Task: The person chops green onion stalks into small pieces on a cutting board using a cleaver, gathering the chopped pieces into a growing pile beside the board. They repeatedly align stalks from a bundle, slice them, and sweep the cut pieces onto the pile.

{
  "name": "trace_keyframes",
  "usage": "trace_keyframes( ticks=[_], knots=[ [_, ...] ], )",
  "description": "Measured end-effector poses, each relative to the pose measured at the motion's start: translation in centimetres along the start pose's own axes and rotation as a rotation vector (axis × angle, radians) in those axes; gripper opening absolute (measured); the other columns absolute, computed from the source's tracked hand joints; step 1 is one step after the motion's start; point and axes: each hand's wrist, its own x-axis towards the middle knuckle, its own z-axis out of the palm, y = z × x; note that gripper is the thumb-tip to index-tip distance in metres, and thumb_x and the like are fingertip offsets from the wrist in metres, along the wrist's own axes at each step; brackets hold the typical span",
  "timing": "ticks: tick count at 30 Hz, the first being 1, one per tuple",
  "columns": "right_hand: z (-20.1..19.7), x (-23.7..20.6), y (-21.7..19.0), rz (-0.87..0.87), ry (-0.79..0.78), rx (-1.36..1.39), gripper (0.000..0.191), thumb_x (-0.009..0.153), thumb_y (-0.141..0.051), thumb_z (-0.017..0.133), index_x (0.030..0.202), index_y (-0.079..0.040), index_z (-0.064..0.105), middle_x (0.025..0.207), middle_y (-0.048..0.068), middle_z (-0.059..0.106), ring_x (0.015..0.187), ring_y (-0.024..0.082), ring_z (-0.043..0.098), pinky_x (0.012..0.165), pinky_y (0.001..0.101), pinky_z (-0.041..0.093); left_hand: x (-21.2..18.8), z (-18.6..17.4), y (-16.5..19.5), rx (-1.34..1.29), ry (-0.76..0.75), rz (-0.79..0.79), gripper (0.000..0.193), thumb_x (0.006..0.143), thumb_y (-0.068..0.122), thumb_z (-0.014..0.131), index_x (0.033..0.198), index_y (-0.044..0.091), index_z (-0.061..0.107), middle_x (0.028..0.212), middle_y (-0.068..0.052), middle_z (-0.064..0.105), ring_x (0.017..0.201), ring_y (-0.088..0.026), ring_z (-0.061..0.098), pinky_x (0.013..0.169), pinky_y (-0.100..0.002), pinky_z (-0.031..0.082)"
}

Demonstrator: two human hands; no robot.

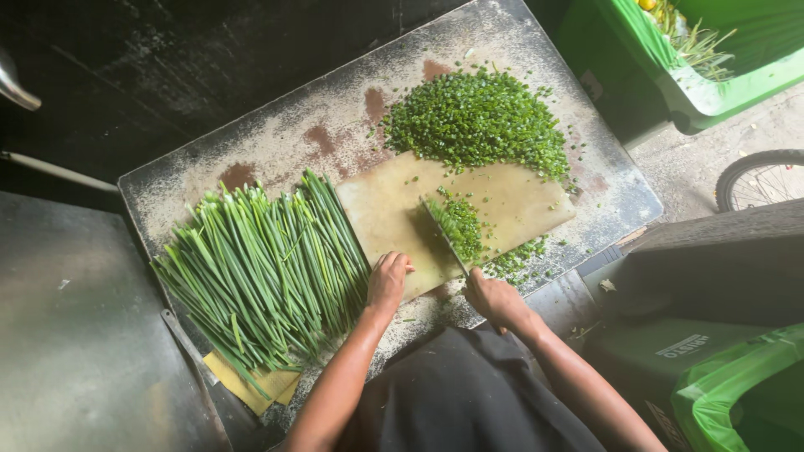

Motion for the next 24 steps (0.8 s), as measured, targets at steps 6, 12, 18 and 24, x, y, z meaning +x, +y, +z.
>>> trace_keyframes(
  ticks=[6,12,18,24],
  knots=[
    [0.2,-1.5,-0.1,-0.31,0.463,0.038,0.033,0.096,-0.026,0.064,0.111,-0.004,0.045,0.07,0.02,0.067,0.059,0.041,0.067,0.052,0.0511,0.052,-0.3,-0.2,1.2,0.05,-0.003,0.008,0.009,0.087,0.009,0.072,0.088,0.005,0.065,0.09,-0.011,0.067,0.091,-0.032,0.065,0.082,-0.043,0.052],
    [2.8,-0.7,0.3,-0.428,0.636,0.1,0.029,0.091,-0.016,0.069,0.112,-0.004,0.053,0.087,0.018,0.064,0.08,0.039,0.066,0.066,0.0484,0.054,-1.4,0.8,1.8,0.114,0.019,0.026,0.005,0.092,0.008,0.069,0.093,0.004,0.066,0.097,-0.011,0.067,0.093,-0.03,0.064,0.084,-0.042,0.052],
    [0.6,0.2,2.4,-0.367,0.525,0.115,0.031,0.079,-0.012,0.075,0.107,-0.009,0.063,0.096,0.013,0.06,0.093,0.035,0.06,0.078,0.0449,0.05,-0.8,2.3,1.5,0.136,0.07,0.03,0.017,0.091,0.002,0.066,0.107,0.003,0.069,0.104,-0.011,0.07,0.096,-0.028,0.066,0.086,-0.039,0.053],
    [-4.1,6.3,6.3,-0.424,0.603,-0.074,0.027,0.076,-0.008,0.073,0.1,-0.01,0.063,0.095,0.011,0.059,0.094,0.034,0.058,0.08,0.0454,0.048,0.4,2.1,3.5,0.132,0.043,-0.006,0.026,0.083,-0.005,0.065,0.108,0.003,0.066,0.105,-0.011,0.068,0.1,-0.031,0.063,0.087,-0.042,0.052]
  ],
)
